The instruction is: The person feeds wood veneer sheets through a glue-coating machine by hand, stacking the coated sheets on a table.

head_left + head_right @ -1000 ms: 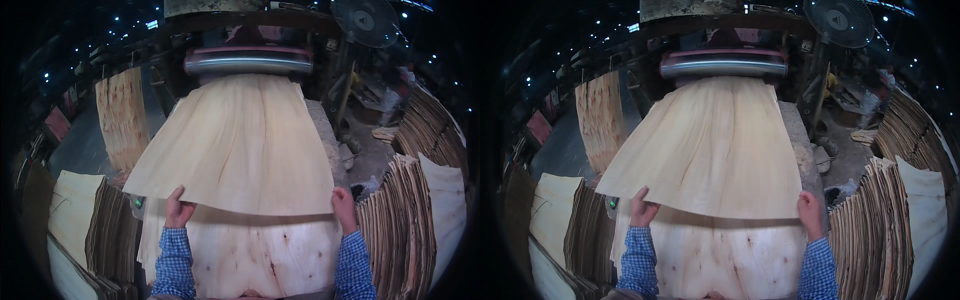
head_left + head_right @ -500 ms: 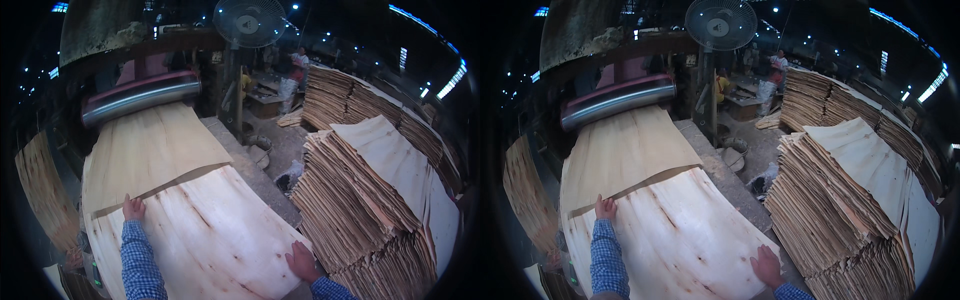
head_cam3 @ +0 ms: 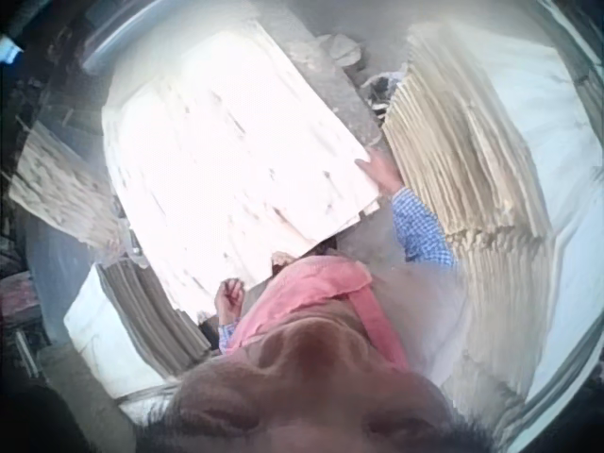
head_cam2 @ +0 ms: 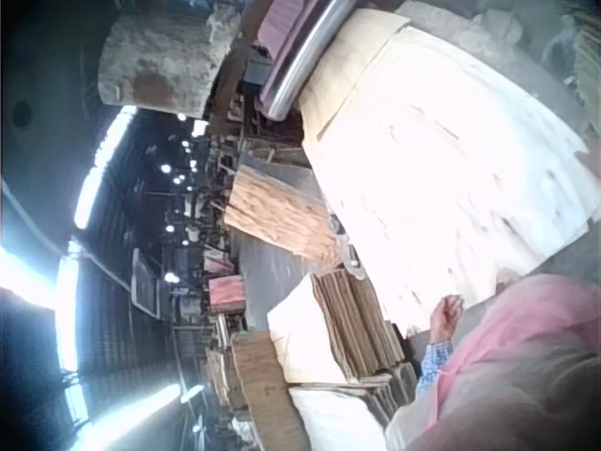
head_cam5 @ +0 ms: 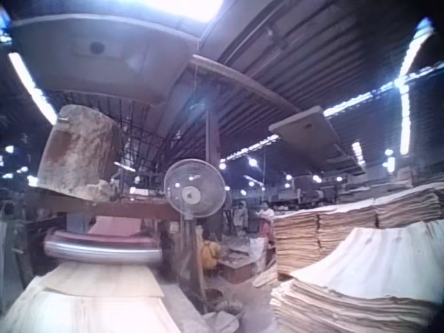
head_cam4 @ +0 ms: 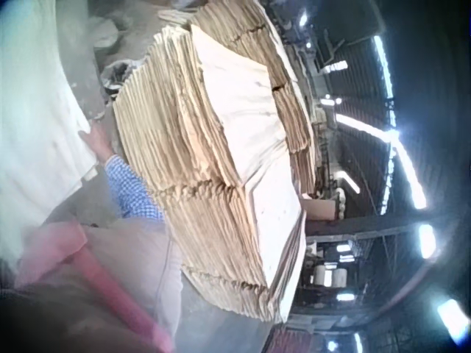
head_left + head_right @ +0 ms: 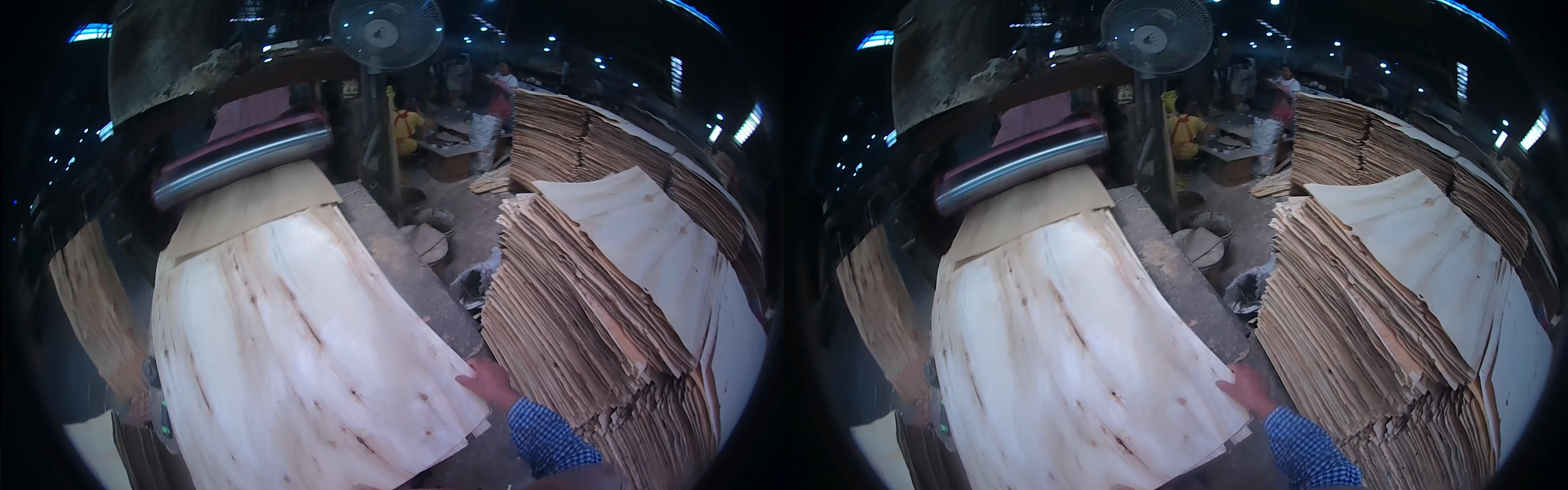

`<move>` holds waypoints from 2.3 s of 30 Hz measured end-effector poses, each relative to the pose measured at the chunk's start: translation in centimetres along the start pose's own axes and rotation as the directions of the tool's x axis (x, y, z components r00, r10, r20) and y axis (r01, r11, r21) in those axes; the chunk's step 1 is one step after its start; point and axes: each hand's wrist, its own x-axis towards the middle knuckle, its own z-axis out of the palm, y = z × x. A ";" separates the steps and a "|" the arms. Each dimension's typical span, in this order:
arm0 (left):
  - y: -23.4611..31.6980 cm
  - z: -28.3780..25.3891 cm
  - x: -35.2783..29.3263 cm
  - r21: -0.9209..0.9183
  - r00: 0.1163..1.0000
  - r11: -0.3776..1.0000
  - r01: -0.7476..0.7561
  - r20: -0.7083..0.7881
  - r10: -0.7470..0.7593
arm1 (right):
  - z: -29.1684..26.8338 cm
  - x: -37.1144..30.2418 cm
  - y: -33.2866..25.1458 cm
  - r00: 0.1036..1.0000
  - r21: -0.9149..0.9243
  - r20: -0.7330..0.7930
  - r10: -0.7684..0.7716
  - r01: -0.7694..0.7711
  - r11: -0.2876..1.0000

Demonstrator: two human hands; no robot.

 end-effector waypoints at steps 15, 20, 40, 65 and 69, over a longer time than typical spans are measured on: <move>-3.4 2.4 -6.1 -0.484 0.907 0.862 -0.153 0.277 0.317 | -11.8 0.1 -9.6 0.884 0.945 0.237 -0.402 -0.113 0.307; -0.5 0.8 -3.9 -0.417 0.822 0.778 -0.470 0.114 0.558 | -1.7 0.0 -0.8 0.928 0.916 0.320 -0.189 -0.253 0.312; 27.8 20.1 26.9 -0.305 0.873 0.861 -0.407 0.147 0.465 | 5.5 5.2 -10.2 0.939 0.157 -0.139 -0.315 0.335 0.929; 2.5 -3.0 2.8 0.075 0.995 0.997 0.000 0.097 -0.008 | 0.4 6.8 -5.7 0.882 0.623 0.472 -0.009 -0.326 0.711; -4.8 -7.7 0.1 -0.045 0.937 0.954 0.297 0.209 -0.282 | -2.6 7.7 -9.9 0.858 0.723 0.492 -0.150 -0.306 0.619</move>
